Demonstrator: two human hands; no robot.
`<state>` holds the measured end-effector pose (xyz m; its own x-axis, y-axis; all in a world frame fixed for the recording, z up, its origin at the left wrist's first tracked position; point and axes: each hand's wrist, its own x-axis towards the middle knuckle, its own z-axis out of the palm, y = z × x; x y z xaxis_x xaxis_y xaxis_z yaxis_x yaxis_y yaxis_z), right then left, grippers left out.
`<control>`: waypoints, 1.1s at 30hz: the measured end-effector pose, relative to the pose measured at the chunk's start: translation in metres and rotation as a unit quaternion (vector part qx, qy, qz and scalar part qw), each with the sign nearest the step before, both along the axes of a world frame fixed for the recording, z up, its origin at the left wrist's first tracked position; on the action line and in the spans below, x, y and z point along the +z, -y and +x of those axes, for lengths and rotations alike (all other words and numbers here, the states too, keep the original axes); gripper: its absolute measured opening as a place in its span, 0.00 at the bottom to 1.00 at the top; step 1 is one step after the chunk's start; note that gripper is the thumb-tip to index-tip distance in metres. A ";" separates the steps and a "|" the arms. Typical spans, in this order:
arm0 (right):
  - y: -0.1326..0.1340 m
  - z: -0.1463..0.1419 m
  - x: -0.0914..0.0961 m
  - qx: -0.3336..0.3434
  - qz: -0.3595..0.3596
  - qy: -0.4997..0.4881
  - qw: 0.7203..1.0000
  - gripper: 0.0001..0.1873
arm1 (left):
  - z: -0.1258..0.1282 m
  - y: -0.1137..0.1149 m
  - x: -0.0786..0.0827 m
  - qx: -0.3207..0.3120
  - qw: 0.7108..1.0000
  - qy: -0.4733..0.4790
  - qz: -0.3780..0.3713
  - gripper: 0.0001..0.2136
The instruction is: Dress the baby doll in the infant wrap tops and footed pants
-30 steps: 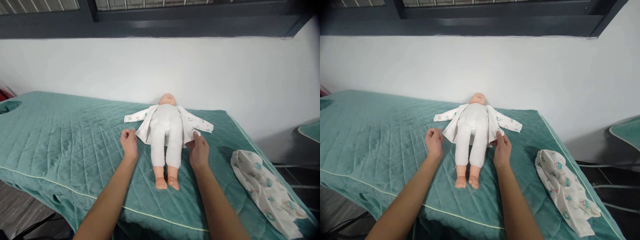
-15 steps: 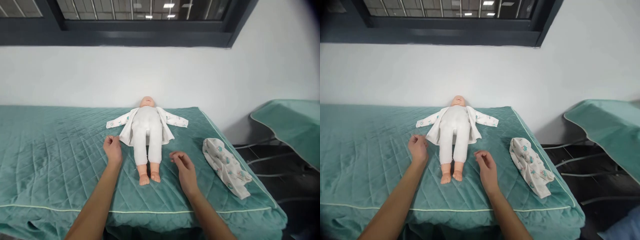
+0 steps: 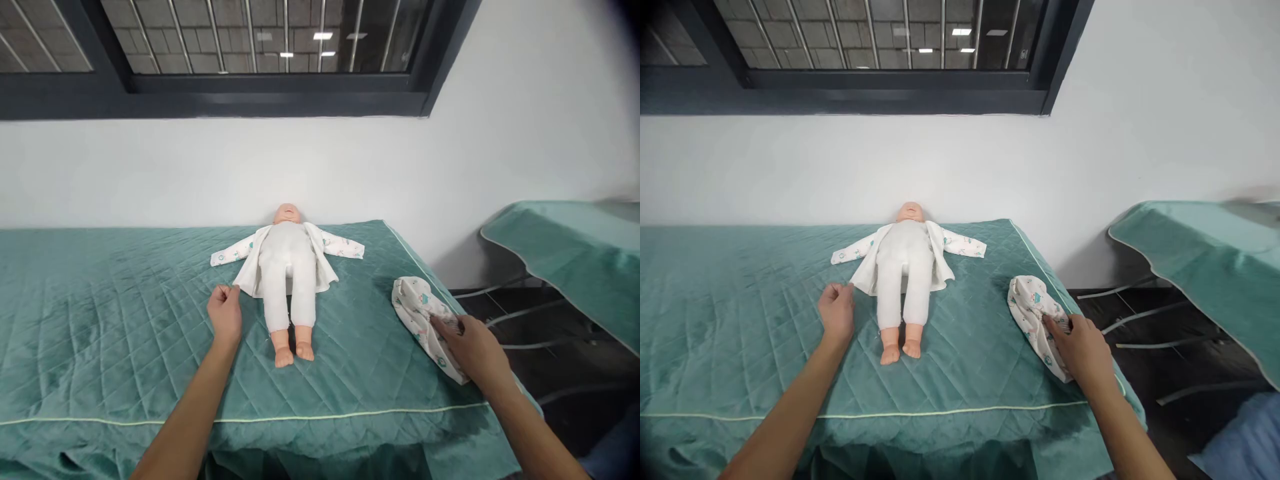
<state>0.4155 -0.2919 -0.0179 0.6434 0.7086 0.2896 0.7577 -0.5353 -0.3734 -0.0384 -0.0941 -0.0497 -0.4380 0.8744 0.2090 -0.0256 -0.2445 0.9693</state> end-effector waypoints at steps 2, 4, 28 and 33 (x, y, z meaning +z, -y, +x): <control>-0.002 -0.007 0.003 0.033 -0.012 -0.013 0.999 0.25 | -0.004 0.012 0.001 -0.018 1.000 -0.024 -0.002 0.21; -0.004 -0.022 0.013 0.058 0.035 -0.045 0.997 0.24 | -0.009 0.025 0.001 -0.032 0.998 -0.052 -0.012 0.21; -0.099 -0.241 0.306 0.636 0.112 -0.219 0.731 0.03 | 0.014 0.069 0.272 -0.436 0.895 0.062 0.075 0.18; -0.099 -0.249 0.290 0.620 0.138 -0.304 0.710 0.06 | -0.018 0.069 0.275 -0.340 0.934 -0.009 0.105 0.17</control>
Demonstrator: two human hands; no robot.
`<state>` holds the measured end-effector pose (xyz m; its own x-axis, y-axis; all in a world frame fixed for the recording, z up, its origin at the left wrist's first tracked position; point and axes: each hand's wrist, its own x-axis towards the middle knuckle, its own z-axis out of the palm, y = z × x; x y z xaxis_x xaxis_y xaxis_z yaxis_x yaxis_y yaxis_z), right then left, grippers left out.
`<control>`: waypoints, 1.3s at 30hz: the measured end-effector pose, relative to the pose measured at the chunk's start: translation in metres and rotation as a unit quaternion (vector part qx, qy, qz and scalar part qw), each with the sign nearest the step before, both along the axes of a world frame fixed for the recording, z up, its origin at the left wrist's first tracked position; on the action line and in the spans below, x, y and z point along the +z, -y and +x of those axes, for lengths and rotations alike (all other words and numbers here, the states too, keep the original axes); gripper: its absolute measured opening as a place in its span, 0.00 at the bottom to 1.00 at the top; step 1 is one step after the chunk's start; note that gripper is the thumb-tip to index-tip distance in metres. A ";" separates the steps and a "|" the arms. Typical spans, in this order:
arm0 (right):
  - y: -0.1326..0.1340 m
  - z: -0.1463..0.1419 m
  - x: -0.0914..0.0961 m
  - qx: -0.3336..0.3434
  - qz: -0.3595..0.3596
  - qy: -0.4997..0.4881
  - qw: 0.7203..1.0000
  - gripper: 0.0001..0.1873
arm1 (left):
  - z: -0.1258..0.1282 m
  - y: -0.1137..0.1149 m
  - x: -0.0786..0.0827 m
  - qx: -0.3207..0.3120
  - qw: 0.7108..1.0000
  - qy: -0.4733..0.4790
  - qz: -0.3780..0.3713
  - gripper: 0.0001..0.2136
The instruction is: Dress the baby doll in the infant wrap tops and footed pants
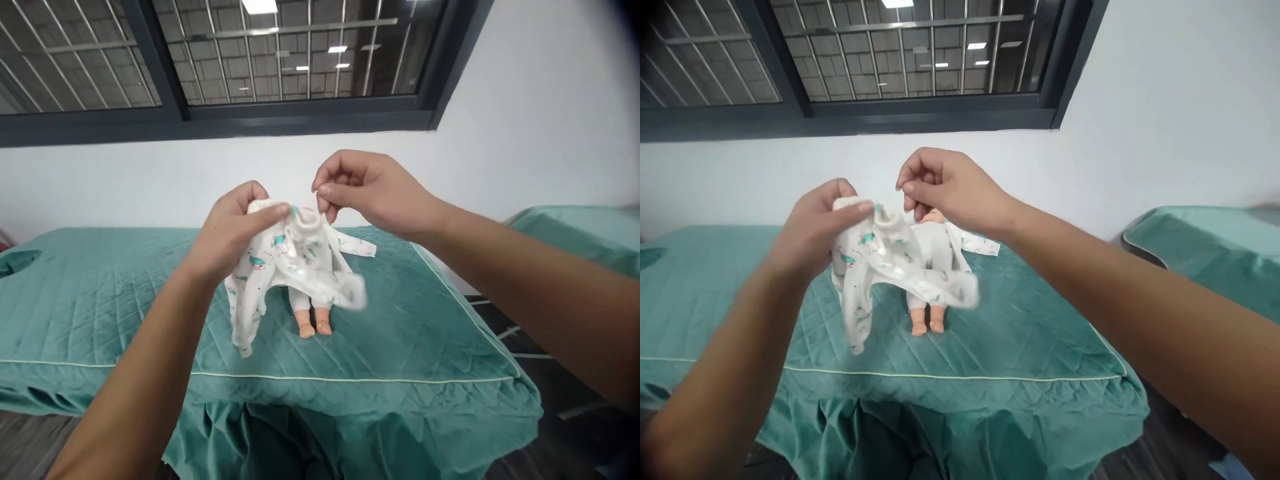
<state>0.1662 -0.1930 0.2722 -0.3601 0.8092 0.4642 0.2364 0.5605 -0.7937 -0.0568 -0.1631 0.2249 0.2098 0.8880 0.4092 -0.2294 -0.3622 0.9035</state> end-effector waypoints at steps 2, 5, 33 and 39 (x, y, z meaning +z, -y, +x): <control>0.000 -0.007 -0.012 0.014 -0.014 -0.030 0.999 0.11 | -0.006 0.003 0.000 0.008 1.000 0.026 0.005 0.17; -0.001 -0.017 -0.027 0.055 -0.023 -0.056 0.997 0.18 | -0.009 0.006 0.000 -0.001 0.999 0.045 -0.005 0.18; 0.051 -0.021 -0.010 -0.020 -0.005 -0.106 0.994 0.09 | -0.025 0.028 0.030 0.146 0.946 -0.167 0.235 0.11; 0.042 -0.028 -0.019 -0.050 -0.016 -0.141 0.989 0.21 | -0.014 0.023 0.029 0.081 0.967 -0.017 0.241 0.09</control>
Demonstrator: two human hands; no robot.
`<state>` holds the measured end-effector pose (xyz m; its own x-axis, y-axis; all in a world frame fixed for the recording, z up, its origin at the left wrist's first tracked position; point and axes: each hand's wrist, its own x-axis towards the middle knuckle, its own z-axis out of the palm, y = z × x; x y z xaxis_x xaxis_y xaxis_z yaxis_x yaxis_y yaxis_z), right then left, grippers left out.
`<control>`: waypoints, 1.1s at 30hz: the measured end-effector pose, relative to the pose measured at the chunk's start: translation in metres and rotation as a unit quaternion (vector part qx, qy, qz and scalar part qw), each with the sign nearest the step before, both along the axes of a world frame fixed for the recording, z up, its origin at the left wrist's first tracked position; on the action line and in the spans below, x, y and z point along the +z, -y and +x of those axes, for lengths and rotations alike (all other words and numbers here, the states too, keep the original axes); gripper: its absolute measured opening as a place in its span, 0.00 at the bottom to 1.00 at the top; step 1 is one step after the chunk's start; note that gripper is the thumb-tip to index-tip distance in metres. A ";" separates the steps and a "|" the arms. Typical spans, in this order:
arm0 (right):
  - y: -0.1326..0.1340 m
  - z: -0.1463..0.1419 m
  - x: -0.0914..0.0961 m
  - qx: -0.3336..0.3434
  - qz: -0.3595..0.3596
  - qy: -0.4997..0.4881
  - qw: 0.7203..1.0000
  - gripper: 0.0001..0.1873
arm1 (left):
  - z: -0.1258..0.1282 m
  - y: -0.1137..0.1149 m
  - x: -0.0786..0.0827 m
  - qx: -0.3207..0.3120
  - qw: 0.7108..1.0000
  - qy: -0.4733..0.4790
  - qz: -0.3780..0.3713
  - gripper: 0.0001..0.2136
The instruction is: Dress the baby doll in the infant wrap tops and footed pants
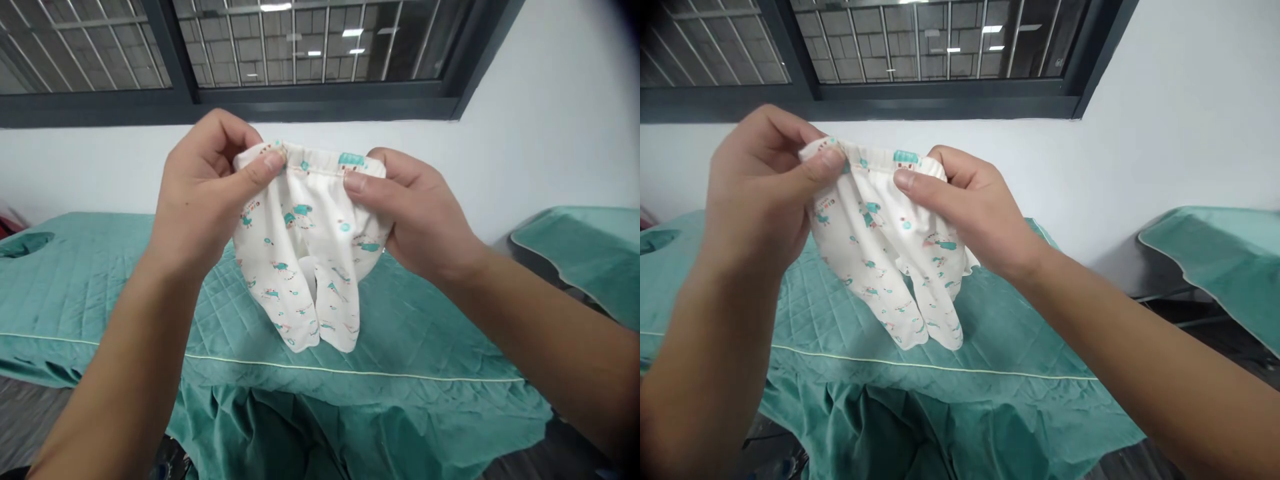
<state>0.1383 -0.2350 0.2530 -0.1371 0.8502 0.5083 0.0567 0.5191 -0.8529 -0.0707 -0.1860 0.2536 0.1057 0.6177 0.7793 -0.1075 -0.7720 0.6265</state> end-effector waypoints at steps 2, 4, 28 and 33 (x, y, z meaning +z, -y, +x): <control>-0.007 0.000 -0.004 0.002 0.005 -0.006 1.000 0.21 | 0.004 0.002 -0.001 -0.061 0.997 0.035 -0.044 0.08; -0.014 -0.001 -0.007 0.007 0.010 -0.028 1.000 0.20 | 0.010 0.006 -0.003 -0.118 0.986 0.046 -0.109 0.07; -0.020 0.025 -0.033 0.077 -0.129 0.145 0.978 0.22 | 0.048 -0.008 -0.049 -0.254 0.910 0.003 -0.327 0.24; -0.029 0.018 -0.042 0.004 -0.131 0.003 0.991 0.23 | 0.044 -0.002 -0.061 -0.298 0.882 -0.161 -0.327 0.21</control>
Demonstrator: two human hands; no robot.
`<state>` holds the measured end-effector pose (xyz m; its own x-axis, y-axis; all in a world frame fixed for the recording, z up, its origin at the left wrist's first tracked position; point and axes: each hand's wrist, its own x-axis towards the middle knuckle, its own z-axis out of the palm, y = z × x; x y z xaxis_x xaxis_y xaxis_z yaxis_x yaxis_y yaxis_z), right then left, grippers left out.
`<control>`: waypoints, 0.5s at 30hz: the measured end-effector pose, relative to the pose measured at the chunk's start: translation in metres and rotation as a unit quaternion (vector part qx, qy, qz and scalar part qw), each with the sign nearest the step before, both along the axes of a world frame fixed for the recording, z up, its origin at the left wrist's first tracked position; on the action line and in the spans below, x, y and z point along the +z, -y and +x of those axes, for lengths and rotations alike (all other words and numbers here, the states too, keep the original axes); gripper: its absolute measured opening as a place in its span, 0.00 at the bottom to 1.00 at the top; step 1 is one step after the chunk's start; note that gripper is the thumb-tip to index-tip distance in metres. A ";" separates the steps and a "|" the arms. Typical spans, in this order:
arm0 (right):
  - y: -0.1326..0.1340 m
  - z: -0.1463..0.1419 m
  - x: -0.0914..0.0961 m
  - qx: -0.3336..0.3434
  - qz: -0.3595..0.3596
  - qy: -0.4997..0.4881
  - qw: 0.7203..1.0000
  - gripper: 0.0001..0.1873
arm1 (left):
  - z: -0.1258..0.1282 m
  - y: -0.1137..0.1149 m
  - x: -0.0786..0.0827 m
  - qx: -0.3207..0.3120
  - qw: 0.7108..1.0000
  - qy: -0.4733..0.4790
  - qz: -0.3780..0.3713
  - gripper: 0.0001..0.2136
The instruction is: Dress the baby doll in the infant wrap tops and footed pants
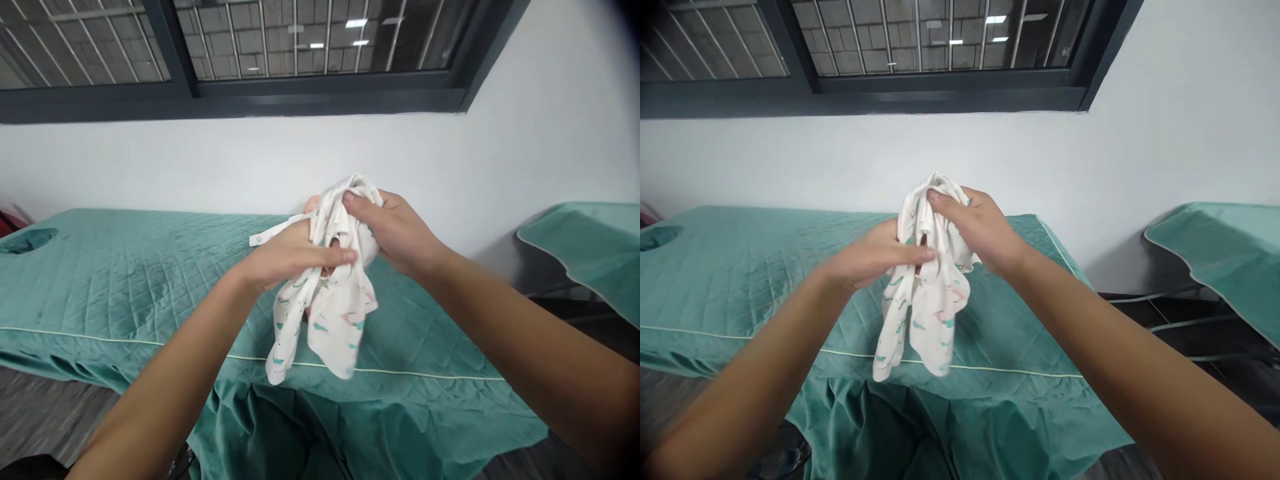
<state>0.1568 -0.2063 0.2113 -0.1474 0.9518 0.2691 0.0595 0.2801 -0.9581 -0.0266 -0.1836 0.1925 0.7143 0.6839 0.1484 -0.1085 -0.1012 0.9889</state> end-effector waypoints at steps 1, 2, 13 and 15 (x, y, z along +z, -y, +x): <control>-0.002 -0.001 -0.002 -0.010 -0.004 -0.018 1.000 0.24 | 0.000 0.002 -0.002 -0.008 1.000 -0.021 0.006 0.20; -0.003 -0.001 -0.004 -0.015 -0.010 -0.035 0.999 0.25 | 0.000 0.003 -0.004 -0.007 0.999 -0.030 0.009 0.19; 0.004 0.010 -0.021 0.200 -0.123 0.079 0.969 0.26 | 0.004 -0.013 -0.022 0.128 0.977 0.151 -0.085 0.18; 0.003 0.010 -0.023 0.192 -0.126 0.095 0.969 0.23 | 0.007 -0.012 -0.023 0.108 0.978 0.151 -0.098 0.20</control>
<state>0.1663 -0.2089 0.1878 -0.5274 0.8491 -0.0307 0.1784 0.0754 -0.9811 -0.0192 -0.1721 0.1694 0.4937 0.8507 0.1802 -0.3948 0.0347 0.9181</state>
